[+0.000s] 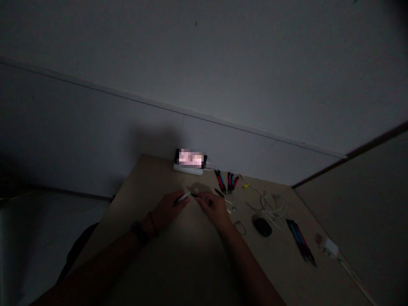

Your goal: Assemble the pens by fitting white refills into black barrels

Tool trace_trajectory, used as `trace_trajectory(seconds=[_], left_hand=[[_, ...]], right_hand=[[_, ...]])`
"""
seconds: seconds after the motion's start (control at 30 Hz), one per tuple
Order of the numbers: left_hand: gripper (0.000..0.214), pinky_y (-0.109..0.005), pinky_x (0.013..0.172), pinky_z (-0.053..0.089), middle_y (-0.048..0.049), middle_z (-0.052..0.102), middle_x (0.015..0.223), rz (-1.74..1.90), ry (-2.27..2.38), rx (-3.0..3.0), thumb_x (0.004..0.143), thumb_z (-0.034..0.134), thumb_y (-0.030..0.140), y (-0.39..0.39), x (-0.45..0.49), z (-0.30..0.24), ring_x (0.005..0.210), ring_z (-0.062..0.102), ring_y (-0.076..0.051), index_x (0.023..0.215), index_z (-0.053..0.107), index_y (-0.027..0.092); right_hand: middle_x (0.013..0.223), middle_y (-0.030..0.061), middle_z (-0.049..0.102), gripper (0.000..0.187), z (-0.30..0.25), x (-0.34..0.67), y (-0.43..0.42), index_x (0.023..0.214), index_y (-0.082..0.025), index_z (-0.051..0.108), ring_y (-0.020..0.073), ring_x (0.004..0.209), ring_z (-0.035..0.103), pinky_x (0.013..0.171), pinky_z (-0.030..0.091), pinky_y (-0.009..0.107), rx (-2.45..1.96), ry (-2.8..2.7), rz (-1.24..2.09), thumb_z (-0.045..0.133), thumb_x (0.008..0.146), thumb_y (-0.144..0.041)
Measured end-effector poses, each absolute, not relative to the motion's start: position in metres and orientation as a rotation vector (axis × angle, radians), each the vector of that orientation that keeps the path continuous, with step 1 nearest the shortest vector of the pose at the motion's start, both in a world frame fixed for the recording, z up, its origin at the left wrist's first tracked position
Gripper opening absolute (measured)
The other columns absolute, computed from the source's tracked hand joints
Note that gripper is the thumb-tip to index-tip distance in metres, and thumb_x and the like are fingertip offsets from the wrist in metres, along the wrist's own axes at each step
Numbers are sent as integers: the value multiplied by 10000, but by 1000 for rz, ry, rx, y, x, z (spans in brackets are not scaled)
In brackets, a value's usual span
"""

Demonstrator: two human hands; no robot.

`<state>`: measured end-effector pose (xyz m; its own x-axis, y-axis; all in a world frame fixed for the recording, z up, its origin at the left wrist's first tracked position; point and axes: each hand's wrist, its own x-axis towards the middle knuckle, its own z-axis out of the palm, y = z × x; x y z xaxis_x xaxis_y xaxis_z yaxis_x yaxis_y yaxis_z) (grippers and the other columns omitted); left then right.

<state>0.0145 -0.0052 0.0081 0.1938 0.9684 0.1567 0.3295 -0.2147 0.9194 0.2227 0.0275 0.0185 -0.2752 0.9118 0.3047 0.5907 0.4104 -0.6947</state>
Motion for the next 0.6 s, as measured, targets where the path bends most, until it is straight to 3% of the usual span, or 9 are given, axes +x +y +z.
trace_trajectory(seconds=[0.17, 0.33, 0.53, 0.6], left_hand=[[366, -265, 678, 435, -14, 634, 779, 1079, 1214, 1655, 943, 526, 507, -5, 15, 6, 737, 560, -166, 844, 640, 174], [371, -271, 680, 438, -14, 628, 768, 1064, 1200, 1677, 946, 516, 509, -6, 15, 7, 728, 548, -164, 836, 634, 175], [355, -251, 611, 400, 13, 537, 683, 1112, 1209, 1561, 957, 482, 484, -7, 15, 14, 657, 492, -139, 799, 571, 179], [368, -251, 595, 389, 22, 506, 657, 1116, 1207, 1531, 957, 478, 488, -7, 15, 15, 633, 473, -132, 761, 542, 183]], right_hand=[[621, 5, 631, 283, 25, 207, 11, 950, -212, 809, 139, 541, 507, 577, 401, 247, -1160, -2098, 620, 620, 932, -422], [598, -8, 579, 251, 31, 209, 10, 926, -241, 809, 150, 539, 490, 580, 392, 261, -1208, -2037, 675, 666, 887, -443], [541, -64, 440, 341, 28, 207, 14, 1023, -192, 768, 125, 499, 413, 523, 331, 247, -1322, -1812, 725, 705, 830, -466], [534, -67, 414, 344, 25, 207, 16, 972, -178, 774, 123, 503, 403, 516, 319, 248, -1323, -1743, 784, 691, 827, -478]])
